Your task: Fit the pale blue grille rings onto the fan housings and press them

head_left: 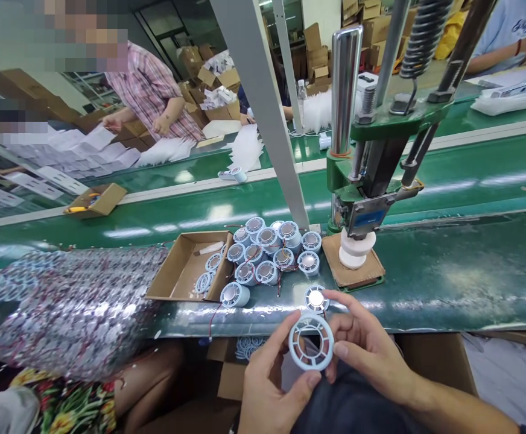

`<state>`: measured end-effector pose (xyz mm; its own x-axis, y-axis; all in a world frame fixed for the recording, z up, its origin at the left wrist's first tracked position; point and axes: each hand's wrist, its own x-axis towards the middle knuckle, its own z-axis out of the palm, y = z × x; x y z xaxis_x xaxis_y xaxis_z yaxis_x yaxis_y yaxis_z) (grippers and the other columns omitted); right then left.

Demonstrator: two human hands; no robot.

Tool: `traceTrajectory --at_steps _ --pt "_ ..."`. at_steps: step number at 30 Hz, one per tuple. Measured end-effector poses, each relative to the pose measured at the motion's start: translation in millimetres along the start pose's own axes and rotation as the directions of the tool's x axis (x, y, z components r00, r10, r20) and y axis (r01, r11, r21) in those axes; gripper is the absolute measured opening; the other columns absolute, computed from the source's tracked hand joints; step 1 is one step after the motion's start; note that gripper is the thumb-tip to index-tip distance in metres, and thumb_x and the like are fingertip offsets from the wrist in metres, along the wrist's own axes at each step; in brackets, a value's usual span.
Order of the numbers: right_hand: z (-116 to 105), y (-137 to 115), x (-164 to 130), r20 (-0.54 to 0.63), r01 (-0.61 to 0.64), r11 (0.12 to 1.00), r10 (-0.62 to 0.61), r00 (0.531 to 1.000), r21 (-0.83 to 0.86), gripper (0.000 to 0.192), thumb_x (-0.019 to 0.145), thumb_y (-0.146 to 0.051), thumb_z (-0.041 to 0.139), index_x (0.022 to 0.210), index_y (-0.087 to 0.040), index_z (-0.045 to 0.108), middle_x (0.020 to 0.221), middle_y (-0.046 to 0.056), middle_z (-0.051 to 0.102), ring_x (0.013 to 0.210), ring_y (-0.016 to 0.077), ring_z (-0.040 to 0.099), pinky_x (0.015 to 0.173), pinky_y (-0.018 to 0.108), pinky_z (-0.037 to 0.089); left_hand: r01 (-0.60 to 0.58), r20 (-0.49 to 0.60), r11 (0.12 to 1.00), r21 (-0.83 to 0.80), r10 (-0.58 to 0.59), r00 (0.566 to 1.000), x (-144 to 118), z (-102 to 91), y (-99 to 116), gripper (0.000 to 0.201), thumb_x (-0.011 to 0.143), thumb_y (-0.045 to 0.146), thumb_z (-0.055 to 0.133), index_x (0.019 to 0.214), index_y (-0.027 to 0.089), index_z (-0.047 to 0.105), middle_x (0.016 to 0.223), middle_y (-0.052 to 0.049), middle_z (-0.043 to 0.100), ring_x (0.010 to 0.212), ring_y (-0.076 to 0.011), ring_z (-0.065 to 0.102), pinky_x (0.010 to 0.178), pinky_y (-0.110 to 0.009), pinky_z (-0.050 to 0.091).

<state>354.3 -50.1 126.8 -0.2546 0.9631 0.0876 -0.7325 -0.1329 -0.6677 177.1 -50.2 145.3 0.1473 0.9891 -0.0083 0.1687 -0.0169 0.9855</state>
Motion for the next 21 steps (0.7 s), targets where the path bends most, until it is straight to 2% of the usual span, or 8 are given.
traceTrajectory --at_steps 3,6,11,16,21 --pt "-1.6 3.6 -1.1 0.006 -0.024 0.999 0.024 1.0 -0.022 0.041 0.09 -0.025 0.075 0.129 -0.031 0.064 0.089 -0.001 0.072 0.068 0.007 0.071 0.065 0.019 0.06 -0.033 0.013 0.998 0.055 0.032 0.999 -4.1 1.9 -11.2 0.062 0.085 0.054 0.072 0.137 0.022 0.062 0.118 -0.01 0.075 0.105 -0.0262 0.073 0.095 -0.032 0.058" --pt "-1.5 4.6 -4.3 -0.016 -0.024 0.997 0.023 1.0 -0.078 0.035 0.088 -0.023 0.077 0.122 -0.03 0.07 0.089 0.0 0.074 0.07 0.0058 0.069 0.066 0.016 0.058 -0.054 0.002 0.987 0.151 0.054 0.999 -8.3 4.9 -20.4 0.068 0.084 0.057 0.071 0.141 0.023 0.058 0.129 -0.013 0.07 0.111 -0.0292 0.071 0.098 -0.036 0.056" --pt "-1.5 3.3 -8.5 -0.057 -0.009 0.989 0.001 0.998 -0.145 0.037 0.083 -0.02 0.081 0.118 -0.03 0.072 0.084 -0.002 0.074 0.071 0.005 0.068 0.069 0.013 0.056 -0.075 -0.031 0.969 0.235 0.085 0.996 -10.6 7.7 -21.2 0.077 0.076 0.062 0.077 0.139 0.021 0.06 0.121 -0.013 0.073 0.099 -0.0295 0.074 0.096 -0.039 0.058" --pt "0.3 6.3 -8.4 -0.066 -0.018 0.995 0.012 0.998 -0.093 0.041 0.082 -0.022 0.083 0.119 -0.032 0.071 0.084 -0.003 0.074 0.069 0.0045 0.069 0.068 0.014 0.056 -0.125 -0.07 0.947 0.297 0.152 0.986 -9.3 8.4 -20.1 0.068 0.081 0.062 0.072 0.134 0.021 0.064 0.122 -0.013 0.073 0.106 -0.0304 0.072 0.097 -0.039 0.057" --pt "9.3 11.7 -7.5 -0.126 0.008 0.999 -0.013 0.992 -0.037 0.037 0.079 -0.02 0.085 0.113 -0.031 0.075 0.09 -0.002 0.078 0.081 0.0056 0.072 0.074 0.012 0.055 -0.162 -0.075 0.95 0.267 0.188 0.979 -8.1 10.3 -36.7 0.069 0.08 0.064 0.072 0.134 0.021 0.064 0.124 -0.014 0.073 0.108 -0.0324 0.072 0.096 -0.04 0.059"
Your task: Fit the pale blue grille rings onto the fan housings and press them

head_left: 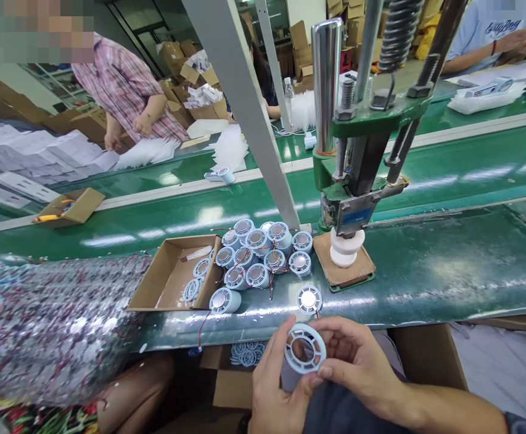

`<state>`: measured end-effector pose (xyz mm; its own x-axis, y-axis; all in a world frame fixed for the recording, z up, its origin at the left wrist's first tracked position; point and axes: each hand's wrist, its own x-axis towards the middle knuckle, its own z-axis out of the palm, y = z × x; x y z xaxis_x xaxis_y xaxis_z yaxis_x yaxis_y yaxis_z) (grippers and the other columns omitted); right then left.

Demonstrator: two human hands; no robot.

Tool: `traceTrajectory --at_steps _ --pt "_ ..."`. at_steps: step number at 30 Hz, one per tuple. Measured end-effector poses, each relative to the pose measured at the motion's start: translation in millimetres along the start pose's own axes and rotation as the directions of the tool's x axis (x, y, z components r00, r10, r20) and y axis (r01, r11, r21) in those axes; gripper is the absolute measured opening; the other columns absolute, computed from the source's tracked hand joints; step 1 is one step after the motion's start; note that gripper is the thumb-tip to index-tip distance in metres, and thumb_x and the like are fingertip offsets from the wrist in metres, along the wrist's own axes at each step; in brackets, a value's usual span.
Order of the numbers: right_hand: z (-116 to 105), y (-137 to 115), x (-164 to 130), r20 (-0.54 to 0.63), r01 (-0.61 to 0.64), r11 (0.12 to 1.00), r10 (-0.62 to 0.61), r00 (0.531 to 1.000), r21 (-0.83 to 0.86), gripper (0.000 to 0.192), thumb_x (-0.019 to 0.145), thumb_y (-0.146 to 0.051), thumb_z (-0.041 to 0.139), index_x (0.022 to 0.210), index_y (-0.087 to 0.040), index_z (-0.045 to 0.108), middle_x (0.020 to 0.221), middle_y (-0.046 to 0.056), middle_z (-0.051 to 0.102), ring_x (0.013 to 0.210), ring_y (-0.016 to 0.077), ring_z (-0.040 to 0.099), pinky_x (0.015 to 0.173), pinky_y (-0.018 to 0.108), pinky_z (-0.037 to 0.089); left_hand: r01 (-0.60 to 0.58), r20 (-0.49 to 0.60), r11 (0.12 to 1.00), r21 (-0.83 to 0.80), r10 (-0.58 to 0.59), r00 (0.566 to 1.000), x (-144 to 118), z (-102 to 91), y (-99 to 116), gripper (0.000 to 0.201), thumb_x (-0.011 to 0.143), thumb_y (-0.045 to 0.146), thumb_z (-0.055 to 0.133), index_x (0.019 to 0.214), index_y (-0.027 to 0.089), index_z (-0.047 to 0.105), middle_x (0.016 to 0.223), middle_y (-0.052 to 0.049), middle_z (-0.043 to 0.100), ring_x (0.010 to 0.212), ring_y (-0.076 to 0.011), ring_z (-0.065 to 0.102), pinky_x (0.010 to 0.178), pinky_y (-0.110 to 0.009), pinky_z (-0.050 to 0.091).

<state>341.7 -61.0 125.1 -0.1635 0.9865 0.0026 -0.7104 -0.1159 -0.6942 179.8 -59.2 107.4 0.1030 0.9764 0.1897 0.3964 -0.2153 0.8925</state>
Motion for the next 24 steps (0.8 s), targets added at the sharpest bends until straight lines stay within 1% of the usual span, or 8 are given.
traceTrajectory --at_steps 4,7,9,12,15,18,21,24 --pt "5.2 3.5 0.8 -0.026 0.046 0.999 -0.047 0.999 -0.013 0.032 0.083 -0.024 0.082 0.112 -0.033 0.076 0.09 -0.002 0.078 0.08 0.0056 0.071 0.072 0.011 0.054 -0.016 -0.007 0.999 -0.029 0.016 1.0 0.8 -0.1 -12.5 0.069 0.084 0.065 0.067 0.136 0.02 0.062 0.13 -0.015 0.07 0.112 -0.0322 0.071 0.098 -0.04 0.057" --pt "5.3 5.7 1.7 -0.034 0.089 0.993 -0.092 0.995 -0.073 0.033 0.082 -0.027 0.082 0.114 -0.035 0.076 0.083 -0.003 0.075 0.071 0.0058 0.066 0.069 0.014 0.053 -0.002 0.052 1.0 -0.012 0.003 0.999 5.8 -7.1 -16.9 0.047 0.096 0.053 0.058 0.13 0.022 0.068 0.125 -0.012 0.073 0.108 -0.028 0.073 0.093 -0.034 0.058" --pt "4.2 6.6 2.6 -0.029 0.111 0.977 -0.118 0.993 -0.181 0.035 0.082 -0.03 0.082 0.116 -0.033 0.075 0.078 -0.002 0.072 0.066 0.0068 0.061 0.066 0.016 0.051 0.024 0.107 1.0 0.011 -0.025 0.994 10.4 -12.4 -15.6 0.038 0.101 0.045 0.051 0.126 0.023 0.07 0.121 -0.009 0.075 0.105 -0.0251 0.073 0.089 -0.031 0.057" --pt "2.1 6.6 4.1 -0.016 0.133 0.904 -0.153 0.988 -0.406 0.036 0.083 -0.038 0.08 0.116 -0.025 0.077 0.075 0.001 0.069 0.063 0.0093 0.056 0.062 0.019 0.049 0.064 0.154 0.997 -0.041 -0.057 0.986 18.4 -16.0 -4.3 0.043 0.098 0.049 0.054 0.132 0.024 0.063 0.126 -0.009 0.07 0.111 -0.025 0.067 0.094 -0.031 0.052" --pt "0.2 5.8 4.7 0.027 0.182 0.779 -0.208 0.978 -0.601 0.034 0.086 -0.043 0.075 0.11 -0.02 0.079 0.071 0.003 0.069 0.061 0.0113 0.056 0.059 0.021 0.048 0.166 0.308 0.961 -0.222 -0.093 0.947 27.6 -13.2 13.7 0.044 0.088 0.058 0.065 0.113 0.022 0.061 0.097 -0.003 0.067 0.084 -0.0191 0.063 0.076 -0.027 0.052" --pt "-1.2 7.1 4.5 0.078 0.223 0.7 -0.232 0.969 -0.679 0.037 0.087 -0.048 0.072 0.11 -0.019 0.079 0.075 0.006 0.072 0.065 0.0141 0.062 0.064 0.024 0.051 0.244 0.401 0.922 -0.299 -0.111 0.909 34.8 -8.0 26.0 0.043 0.086 0.062 0.064 0.084 0.022 0.05 0.075 0.003 0.046 0.066 -0.0135 0.045 0.06 -0.023 0.043" --pt "-0.9 12.9 4.9 0.062 0.19 0.768 -0.193 0.979 -0.611 0.042 0.08 -0.053 0.078 0.108 -0.022 0.08 0.07 0.003 0.069 0.06 0.0128 0.058 0.059 0.023 0.05 0.2 0.331 0.956 -0.213 -0.122 0.936 36.4 -3.7 28.0 0.043 0.094 0.061 0.053 0.077 0.021 0.05 0.072 0.002 0.044 0.065 -0.0145 0.044 0.061 -0.024 0.042" --pt "0.8 20.9 5.7 0.043 0.158 0.865 -0.157 0.987 -0.475 0.046 0.075 -0.05 0.084 0.112 -0.024 0.079 0.064 -0.001 0.064 0.057 0.0107 0.053 0.058 0.022 0.05 0.15 0.167 0.98 -0.13 -0.128 0.978 35.3 -0.5 24.9 0.05 0.1 0.059 0.041 0.067 0.022 0.051 0.062 0.001 0.047 0.059 -0.0164 0.047 0.057 -0.026 0.044"
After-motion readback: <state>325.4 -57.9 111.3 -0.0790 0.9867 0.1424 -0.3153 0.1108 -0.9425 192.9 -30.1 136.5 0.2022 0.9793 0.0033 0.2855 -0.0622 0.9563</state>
